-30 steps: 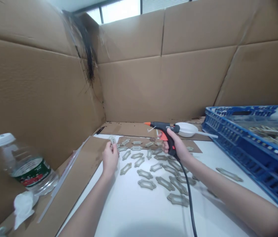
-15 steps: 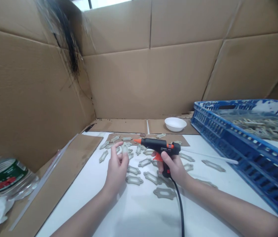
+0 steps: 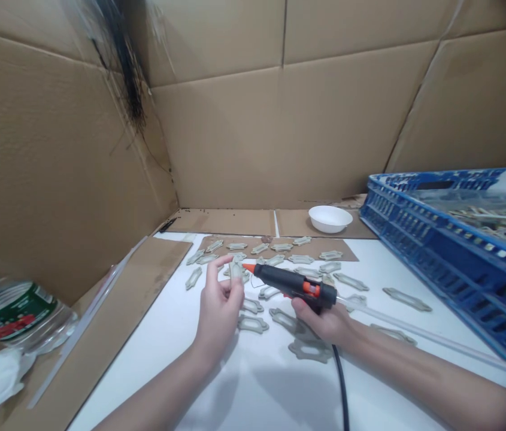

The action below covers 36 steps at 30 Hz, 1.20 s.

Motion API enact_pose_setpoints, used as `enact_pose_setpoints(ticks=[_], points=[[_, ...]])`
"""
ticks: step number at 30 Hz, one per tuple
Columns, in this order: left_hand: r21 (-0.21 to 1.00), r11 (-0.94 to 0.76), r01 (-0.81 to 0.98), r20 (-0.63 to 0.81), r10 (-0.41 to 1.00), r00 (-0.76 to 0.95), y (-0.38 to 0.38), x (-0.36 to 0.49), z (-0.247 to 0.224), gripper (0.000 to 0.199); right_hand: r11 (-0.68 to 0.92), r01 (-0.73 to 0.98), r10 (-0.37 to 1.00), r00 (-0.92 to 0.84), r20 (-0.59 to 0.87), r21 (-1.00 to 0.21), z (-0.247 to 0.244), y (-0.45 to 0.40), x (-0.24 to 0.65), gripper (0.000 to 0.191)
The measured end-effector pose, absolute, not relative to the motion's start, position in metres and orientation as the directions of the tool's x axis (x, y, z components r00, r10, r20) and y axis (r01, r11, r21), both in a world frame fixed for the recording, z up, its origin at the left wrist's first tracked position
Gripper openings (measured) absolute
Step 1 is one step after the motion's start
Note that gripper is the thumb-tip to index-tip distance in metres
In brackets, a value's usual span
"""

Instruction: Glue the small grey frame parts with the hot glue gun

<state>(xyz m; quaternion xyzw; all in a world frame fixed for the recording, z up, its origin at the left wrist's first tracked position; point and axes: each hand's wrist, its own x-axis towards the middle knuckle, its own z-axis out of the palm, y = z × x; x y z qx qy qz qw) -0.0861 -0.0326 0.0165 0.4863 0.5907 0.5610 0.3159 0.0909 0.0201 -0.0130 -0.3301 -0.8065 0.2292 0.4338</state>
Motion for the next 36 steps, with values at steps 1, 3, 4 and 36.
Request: enact_pose_setpoints(ticks=[1,3,4,36], points=[[0.971,-0.101,0.219,0.170,0.931,-0.324,-0.033,-0.086,0.016,0.033,0.698,0.327,0.711,-0.416,0.567,-0.636,-0.011,0.020,0.090,0.023],[0.971,-0.098,0.218,0.165,0.935,-0.315,-0.033,-0.086,0.016,0.032,0.730,0.326,0.680,-0.432,0.593,-0.600,-0.008,0.019,0.088,0.023],[0.971,-0.096,0.218,0.162,0.936,-0.311,-0.033,-0.086,0.016,0.032,0.740,0.331,0.670,-0.438,0.600,-0.585,-0.006,0.018,0.087,0.025],[0.951,-0.074,0.301,0.170,0.937,-0.307,-0.034,-0.086,0.018,0.029,0.865,0.434,0.474,-0.537,0.697,-0.254,-0.013,0.015,0.085,0.011]])
